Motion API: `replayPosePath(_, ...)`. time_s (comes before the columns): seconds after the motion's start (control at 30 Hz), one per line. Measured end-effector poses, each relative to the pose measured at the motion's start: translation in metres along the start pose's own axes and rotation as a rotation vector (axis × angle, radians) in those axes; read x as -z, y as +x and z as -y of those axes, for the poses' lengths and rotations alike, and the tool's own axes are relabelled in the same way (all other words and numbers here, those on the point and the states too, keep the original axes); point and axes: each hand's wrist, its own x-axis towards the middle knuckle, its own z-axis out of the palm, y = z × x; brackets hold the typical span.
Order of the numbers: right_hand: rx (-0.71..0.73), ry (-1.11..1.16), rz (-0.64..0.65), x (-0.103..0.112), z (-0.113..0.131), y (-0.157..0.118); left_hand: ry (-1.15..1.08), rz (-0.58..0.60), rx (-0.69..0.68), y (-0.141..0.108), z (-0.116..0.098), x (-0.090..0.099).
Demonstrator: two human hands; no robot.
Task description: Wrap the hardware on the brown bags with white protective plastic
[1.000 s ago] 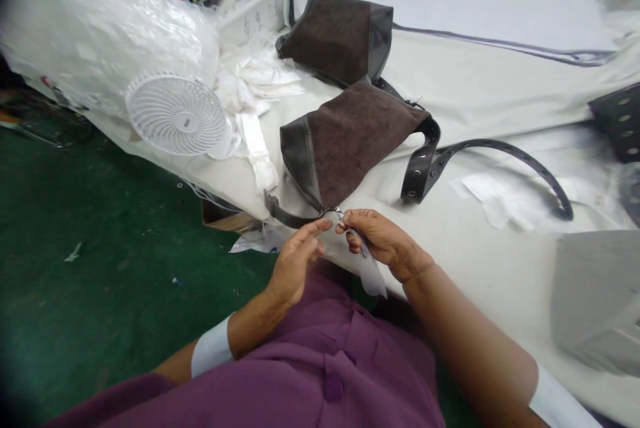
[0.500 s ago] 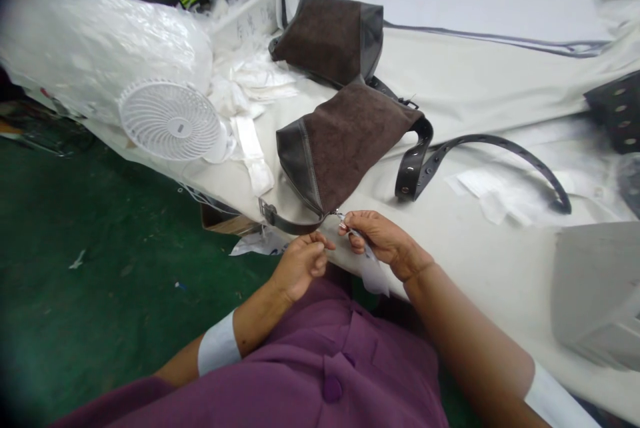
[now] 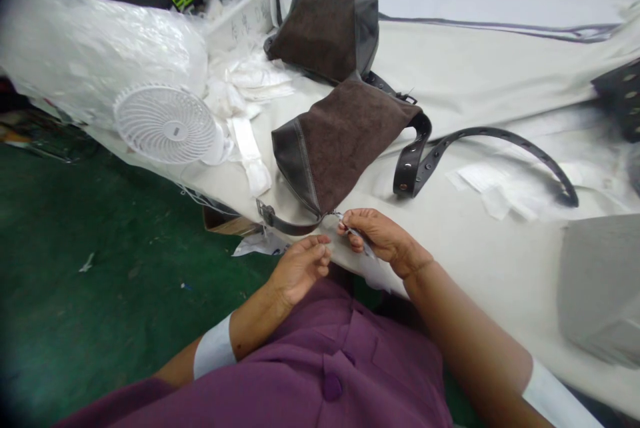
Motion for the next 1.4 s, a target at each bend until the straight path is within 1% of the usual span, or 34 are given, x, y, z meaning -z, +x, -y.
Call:
replayPosePath(0.1,0.007,-0.007,-0.012,0.000,0.002,-0.001,0.023,-0.012,0.016,-0.002,-0.003,0.000)
replayPosePath(0.23,0.043,-0.048,-0.040,0.001,0.002,-0.002,-0.007,-0.016,-0.035,-0.004,-0.003,-0.002)
replayPosePath(0.43,0.099,-0.340,-0.209,0.002,-0.006,-0.006,-0.101,-0.063,-0.137,-0.009,0.003,-0.018)
replayPosePath(0.53,0.238,-0.535,-0.342,0.002,-0.014,-0.005,-0.105,-0.089,-0.184,-0.011,0.002,-0.028)
replayPosePath(0.6,0.367,-0.729,-0.449,0.000,-0.018,-0.005,-0.079,-0.115,-0.226,-0.010,0.000,-0.035)
replayPosePath(0.7,0.588,-1.030,-0.603,-0.007,-0.022,-0.005,-0.007,-0.139,-0.281,-0.007,-0.004,-0.046)
replayPosePath(0.8,0.753,-1.230,-0.709,-0.015,-0.028,-0.007,0.072,-0.152,-0.322,-0.004,-0.005,-0.057)
replayPosePath(0.9,0.805,-1.344,-0.775,-0.018,-0.041,-0.007,0.146,-0.163,-0.352,0.000,-0.007,-0.072)
replayPosePath(0.93,0.804,-1.375,-0.784,-0.018,-0.048,-0.007,0.173,-0.154,-0.365,0.001,-0.010,-0.078)
replayPosePath(1.0,0.795,-1.427,-0.761,-0.016,-0.061,-0.006,0.224,-0.110,-0.406,0.003,-0.020,-0.092)
replayPosePath(1.03,0.791,-1.433,-0.740,-0.014,-0.066,-0.006,0.249,-0.079,-0.434,0.003,-0.027,-0.100)
replayPosePath(1.1,0.780,-1.374,-0.721,-0.012,-0.072,-0.006,0.314,-0.015,-0.494,0.002,-0.041,-0.113)
replayPosePath(1.17,0.755,-1.254,-0.724,-0.011,-0.069,-0.007,0.408,0.036,-0.579,-0.003,-0.053,-0.120)
replayPosePath(1.2,0.731,-1.185,-0.719,-0.010,-0.064,-0.008,0.464,0.050,-0.637,-0.007,-0.057,-0.120)
replayPosePath(1.3,0.588,-0.969,-0.639,-0.007,-0.048,-0.012,0.676,0.027,-0.836,-0.022,-0.062,-0.108)
replayPosePath(1.37,0.481,-0.829,-0.578,-0.003,-0.040,-0.015,0.897,0.010,-0.918,-0.028,-0.063,-0.095)
replayPosePath(1.4,0.445,-0.779,-0.558,-0.002,-0.039,-0.016,1.036,0.028,-0.937,-0.028,-0.064,-0.088)
